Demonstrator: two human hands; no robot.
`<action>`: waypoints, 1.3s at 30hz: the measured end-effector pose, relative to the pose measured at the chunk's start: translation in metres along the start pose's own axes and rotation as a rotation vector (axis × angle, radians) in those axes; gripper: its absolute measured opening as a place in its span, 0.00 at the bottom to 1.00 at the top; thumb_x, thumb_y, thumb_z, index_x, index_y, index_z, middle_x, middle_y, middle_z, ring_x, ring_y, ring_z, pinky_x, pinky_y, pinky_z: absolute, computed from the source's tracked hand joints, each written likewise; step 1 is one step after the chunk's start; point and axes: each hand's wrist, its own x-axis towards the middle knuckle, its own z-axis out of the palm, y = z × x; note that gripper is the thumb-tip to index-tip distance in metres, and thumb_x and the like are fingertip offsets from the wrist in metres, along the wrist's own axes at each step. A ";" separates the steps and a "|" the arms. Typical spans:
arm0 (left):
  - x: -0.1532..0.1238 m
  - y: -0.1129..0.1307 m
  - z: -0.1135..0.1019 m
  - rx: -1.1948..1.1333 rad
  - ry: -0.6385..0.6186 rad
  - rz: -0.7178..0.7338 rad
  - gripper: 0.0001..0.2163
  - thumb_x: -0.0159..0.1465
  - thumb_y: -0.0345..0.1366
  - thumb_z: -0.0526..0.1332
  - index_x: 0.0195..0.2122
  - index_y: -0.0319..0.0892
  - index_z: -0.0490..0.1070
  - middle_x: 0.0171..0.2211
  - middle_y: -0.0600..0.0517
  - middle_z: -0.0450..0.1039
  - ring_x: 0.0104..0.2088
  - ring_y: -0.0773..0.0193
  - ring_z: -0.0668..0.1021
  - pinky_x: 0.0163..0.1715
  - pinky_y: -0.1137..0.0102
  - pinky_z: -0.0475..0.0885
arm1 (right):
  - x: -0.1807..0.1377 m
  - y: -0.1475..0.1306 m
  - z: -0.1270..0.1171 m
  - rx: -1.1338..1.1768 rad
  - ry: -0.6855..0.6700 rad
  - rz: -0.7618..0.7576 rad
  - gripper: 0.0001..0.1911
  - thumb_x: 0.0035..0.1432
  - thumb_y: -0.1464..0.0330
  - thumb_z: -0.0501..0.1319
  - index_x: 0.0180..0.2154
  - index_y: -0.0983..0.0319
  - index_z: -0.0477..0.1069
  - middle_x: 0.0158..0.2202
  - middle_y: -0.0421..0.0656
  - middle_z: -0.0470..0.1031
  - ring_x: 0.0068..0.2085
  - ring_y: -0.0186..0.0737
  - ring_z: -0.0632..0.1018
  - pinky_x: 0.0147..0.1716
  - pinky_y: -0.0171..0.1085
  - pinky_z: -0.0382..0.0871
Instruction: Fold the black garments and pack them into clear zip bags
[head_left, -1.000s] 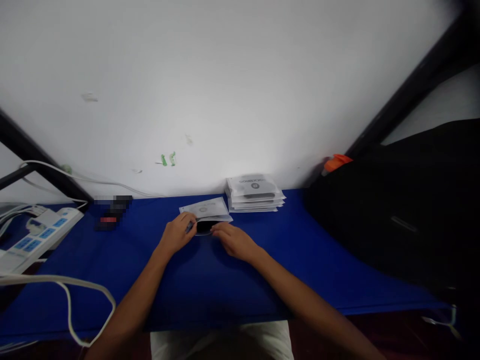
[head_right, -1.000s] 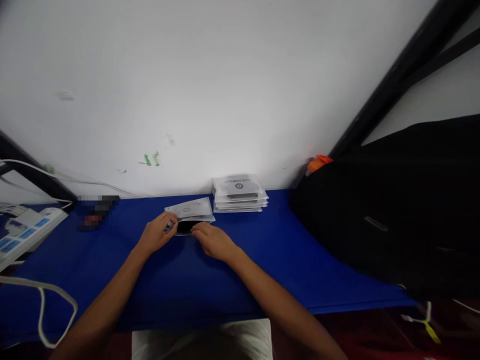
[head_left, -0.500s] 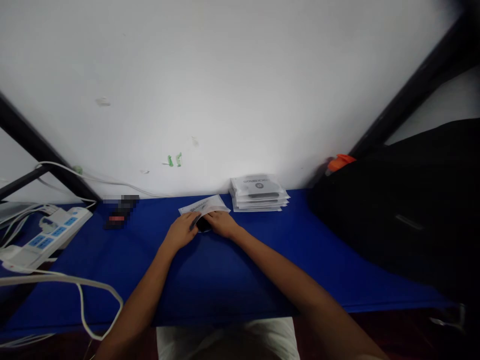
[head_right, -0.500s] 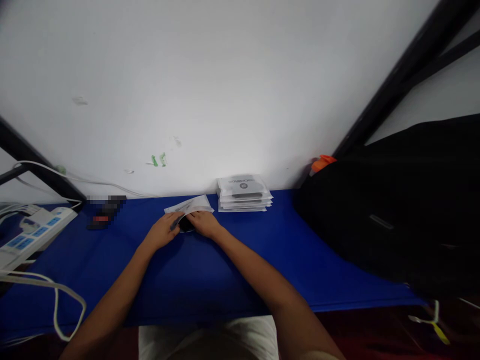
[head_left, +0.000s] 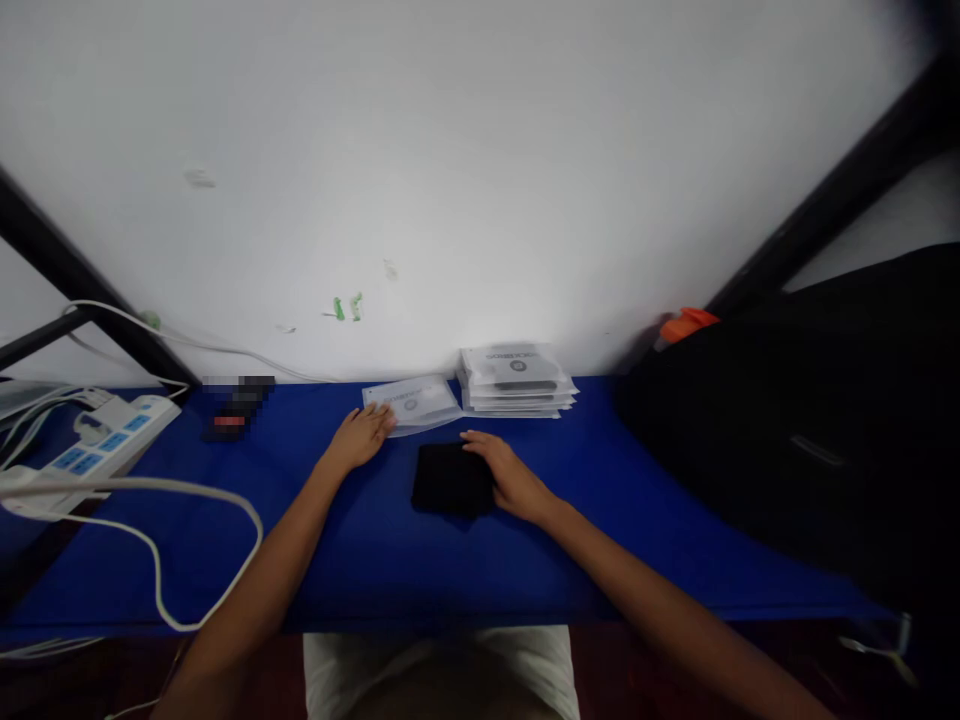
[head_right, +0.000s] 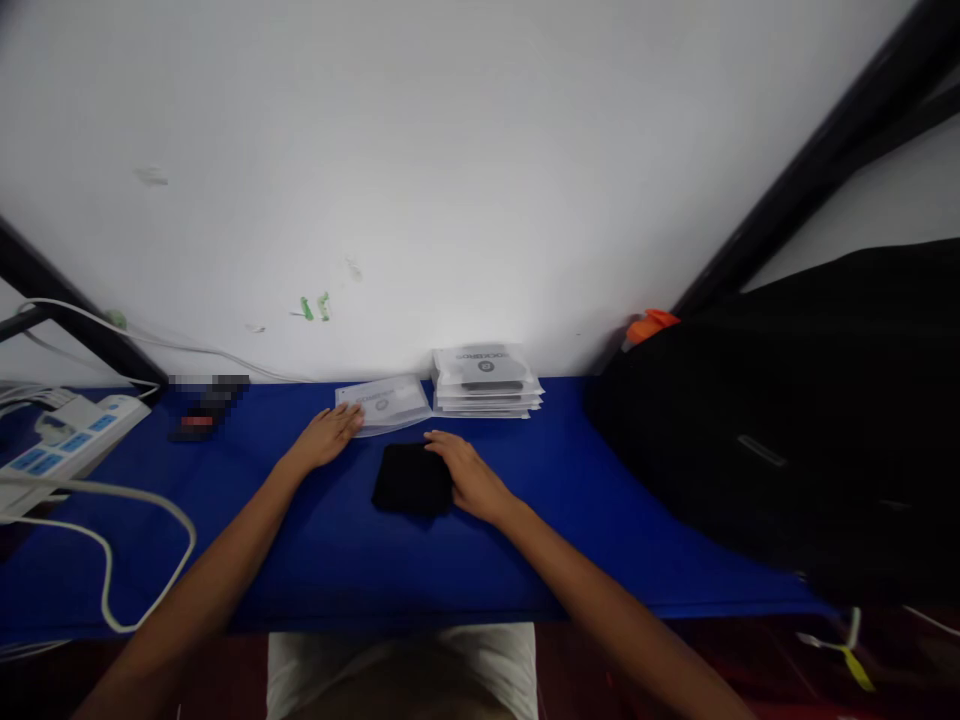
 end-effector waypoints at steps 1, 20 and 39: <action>0.006 -0.001 -0.001 0.004 0.002 -0.005 0.20 0.71 0.43 0.47 0.62 0.46 0.63 0.66 0.48 0.59 0.67 0.52 0.59 0.64 0.51 0.54 | -0.004 0.002 -0.002 -0.015 0.046 0.064 0.28 0.57 0.77 0.53 0.59 0.61 0.57 0.60 0.56 0.63 0.62 0.51 0.64 0.58 0.57 0.62; -0.057 0.119 0.022 -0.405 0.042 0.160 0.41 0.55 0.45 0.69 0.66 0.45 0.51 0.56 0.40 0.63 0.57 0.46 0.68 0.59 0.48 0.61 | 0.000 -0.037 -0.003 0.018 -0.065 0.199 0.12 0.64 0.69 0.57 0.50 0.62 0.67 0.47 0.50 0.75 0.47 0.46 0.75 0.48 0.46 0.71; -0.081 0.033 -0.003 -0.086 0.207 0.177 0.21 0.58 0.42 0.66 0.53 0.49 0.70 0.62 0.46 0.62 0.63 0.44 0.63 0.60 0.47 0.60 | -0.015 -0.023 -0.015 -0.114 -0.253 0.136 0.32 0.52 0.81 0.55 0.59 0.61 0.65 0.63 0.53 0.64 0.64 0.50 0.65 0.60 0.54 0.62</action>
